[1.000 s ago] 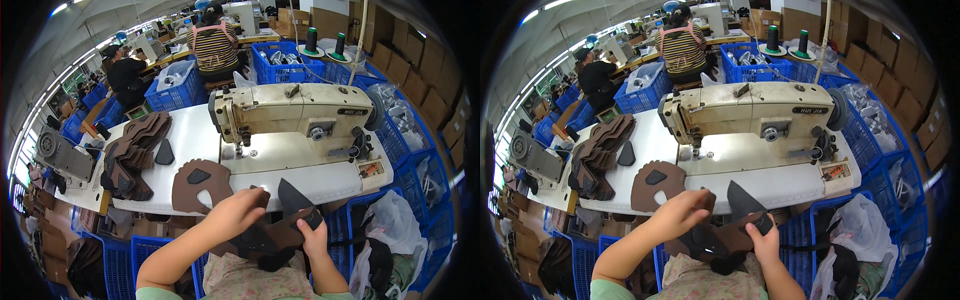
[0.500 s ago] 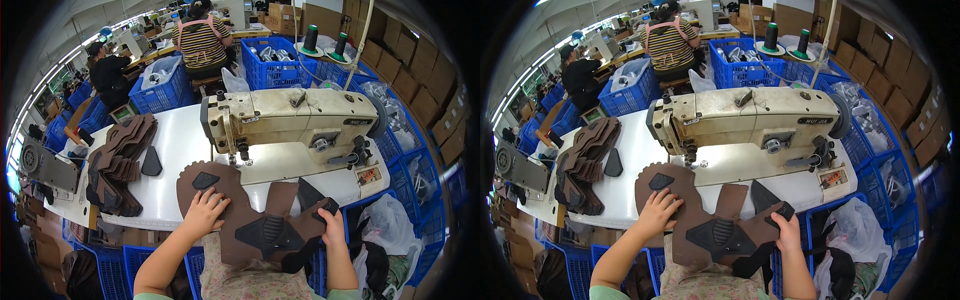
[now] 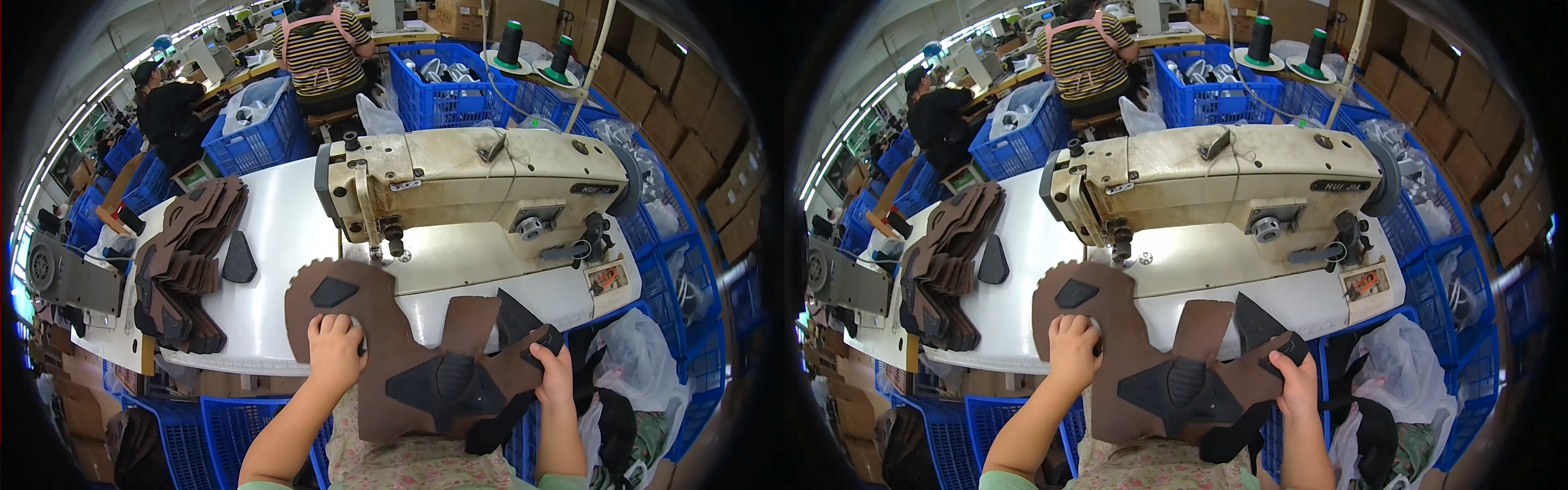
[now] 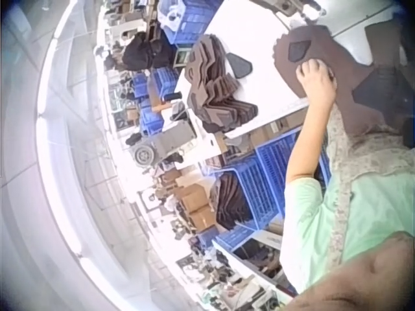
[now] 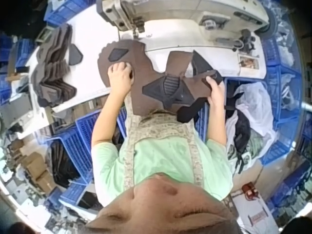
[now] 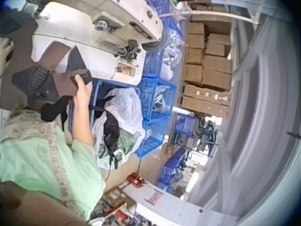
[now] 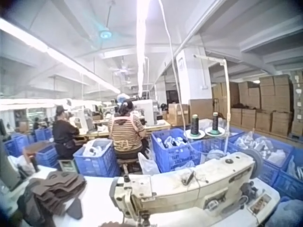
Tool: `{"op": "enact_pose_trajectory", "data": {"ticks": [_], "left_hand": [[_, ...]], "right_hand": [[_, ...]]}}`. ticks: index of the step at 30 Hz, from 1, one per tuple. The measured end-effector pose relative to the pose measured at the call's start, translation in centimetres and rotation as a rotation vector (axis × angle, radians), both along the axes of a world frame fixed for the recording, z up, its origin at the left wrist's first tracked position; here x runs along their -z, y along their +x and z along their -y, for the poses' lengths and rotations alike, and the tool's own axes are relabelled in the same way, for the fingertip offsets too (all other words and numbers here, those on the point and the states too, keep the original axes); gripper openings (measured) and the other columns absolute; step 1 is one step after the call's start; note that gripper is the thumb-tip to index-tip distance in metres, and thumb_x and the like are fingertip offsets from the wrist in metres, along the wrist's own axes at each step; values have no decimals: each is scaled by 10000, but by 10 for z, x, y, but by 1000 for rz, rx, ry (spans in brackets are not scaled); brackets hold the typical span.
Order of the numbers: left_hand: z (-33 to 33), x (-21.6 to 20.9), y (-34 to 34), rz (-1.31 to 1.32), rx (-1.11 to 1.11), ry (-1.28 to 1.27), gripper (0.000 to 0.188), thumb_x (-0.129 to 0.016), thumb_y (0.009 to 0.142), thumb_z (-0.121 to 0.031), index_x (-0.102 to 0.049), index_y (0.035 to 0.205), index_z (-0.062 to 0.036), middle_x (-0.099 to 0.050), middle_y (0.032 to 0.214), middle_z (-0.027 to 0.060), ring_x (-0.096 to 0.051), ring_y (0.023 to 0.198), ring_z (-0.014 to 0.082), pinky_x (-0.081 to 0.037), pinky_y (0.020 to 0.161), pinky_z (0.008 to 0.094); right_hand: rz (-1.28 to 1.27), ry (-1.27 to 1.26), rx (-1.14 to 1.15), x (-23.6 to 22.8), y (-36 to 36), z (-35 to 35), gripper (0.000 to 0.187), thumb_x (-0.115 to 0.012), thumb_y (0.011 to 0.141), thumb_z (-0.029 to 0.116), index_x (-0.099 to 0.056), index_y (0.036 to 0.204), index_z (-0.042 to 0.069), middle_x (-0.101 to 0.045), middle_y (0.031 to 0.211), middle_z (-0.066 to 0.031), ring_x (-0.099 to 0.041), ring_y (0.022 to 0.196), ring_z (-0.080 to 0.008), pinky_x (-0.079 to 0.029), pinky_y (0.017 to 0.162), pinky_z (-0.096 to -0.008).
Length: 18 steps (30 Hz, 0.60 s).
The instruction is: Sewing leather or fabric components together using an industrial sewing machine to create shoe uppers.
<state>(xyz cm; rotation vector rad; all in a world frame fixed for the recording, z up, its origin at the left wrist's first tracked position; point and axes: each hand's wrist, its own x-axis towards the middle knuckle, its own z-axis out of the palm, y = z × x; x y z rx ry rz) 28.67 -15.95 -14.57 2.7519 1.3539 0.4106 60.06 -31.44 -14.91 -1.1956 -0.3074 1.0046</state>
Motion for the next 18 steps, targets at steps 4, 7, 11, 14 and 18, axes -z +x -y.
{"op": "enact_pose_trajectory", "data": {"ticks": [4, 7, 11, 14, 18], "left_hand": [[1, -12, 0, -42, -14, -55, 305, -766, 579, -174, -643, 831, -53, -542, 985, 91, -509, 1054, 316, -330, 1061, 524], [4, -24, 1, -190, 48, -66, 382, -791, 570, -191, -640, 900, -71, -541, 1043, 91, -510, 1064, 312, -327, 1073, 540], [11, -37, 4, -331, 111, -49, 572, -826, 568, -237, -615, 1082, -102, -531, 1139, 98, -506, 1108, 314, -335, 1073, 538], [9, -37, 7, -333, 136, -41, 843, -853, 561, -286, -509, 1315, -129, -501, 1300, 116, -468, 1231, 331, -339, 1090, 514], [-5, -28, 6, -340, 476, -52, 996, -860, 579, -301, -397, 1449, -152, -399, 1468, 139, -367, 1362, 360, -322, 1121, 496]], "right_hand": [[60, -5, 8, 1, 2, -9, 270, -636, 818, 22, -615, 1086, -9, -653, 962, -64, -632, 848, -171, -512, 783, -300], [108, -19, 50, -3, 4, -16, 268, -644, 815, 34, -618, 1079, -8, -654, 946, -61, -631, 830, -168, -511, 768, -296], [129, -54, -1, -3, 11, -19, 249, -652, 815, 4, -626, 1062, -10, -661, 936, -55, -636, 819, -155, -514, 757, -286], [184, -75, -39, 5, 11, -23, 248, -666, 811, -7, -630, 1057, -16, -667, 942, -49, -639, 820, -148, -513, 758, -280], [727, -127, 6, 11, 21, -24, 316, -726, 795, 60, -622, 1084, -15, -627, 1014, -93, -619, 886, -166, -511, 741, -280]]}}
